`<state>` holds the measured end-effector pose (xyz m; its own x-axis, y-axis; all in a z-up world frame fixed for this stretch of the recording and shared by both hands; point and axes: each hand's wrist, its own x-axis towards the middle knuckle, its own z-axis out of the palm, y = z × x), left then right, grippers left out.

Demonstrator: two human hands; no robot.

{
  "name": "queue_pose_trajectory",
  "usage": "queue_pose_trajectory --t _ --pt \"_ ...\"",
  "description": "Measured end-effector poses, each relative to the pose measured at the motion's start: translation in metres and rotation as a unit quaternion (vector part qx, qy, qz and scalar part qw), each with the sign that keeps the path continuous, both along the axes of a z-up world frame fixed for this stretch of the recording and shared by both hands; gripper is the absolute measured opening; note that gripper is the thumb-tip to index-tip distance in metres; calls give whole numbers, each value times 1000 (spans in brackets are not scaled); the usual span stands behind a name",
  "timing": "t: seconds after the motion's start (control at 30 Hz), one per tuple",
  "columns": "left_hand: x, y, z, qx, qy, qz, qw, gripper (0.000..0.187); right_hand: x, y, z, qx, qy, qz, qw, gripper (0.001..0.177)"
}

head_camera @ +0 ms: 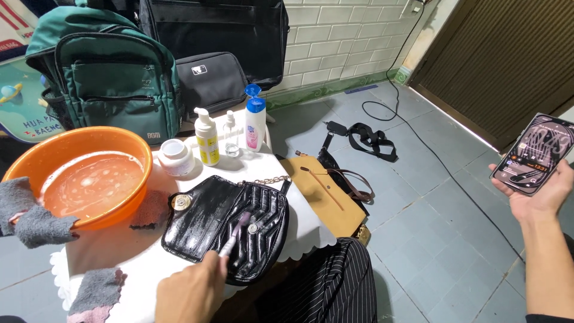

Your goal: Cleaning a black leather bag by scrubbing it with a toothbrush and wiping it with a cloth.

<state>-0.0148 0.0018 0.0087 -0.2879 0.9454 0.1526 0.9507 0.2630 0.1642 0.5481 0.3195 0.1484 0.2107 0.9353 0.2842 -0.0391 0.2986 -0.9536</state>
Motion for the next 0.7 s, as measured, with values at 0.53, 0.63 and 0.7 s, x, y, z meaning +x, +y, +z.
queue_pose_trajectory --t 0.53,0.63,0.7 --pt "14 -7 -5 -12 -13 6 1000 39 5 5 -5 8 4 14 1000 69" --pt "20 -11 -2 -31 -28 -6 999 41 8 7 -7 9 8 9 1000 67" --pt "16 -12 -4 -23 -25 -5 999 41 11 8 -10 14 9 14 1000 68"
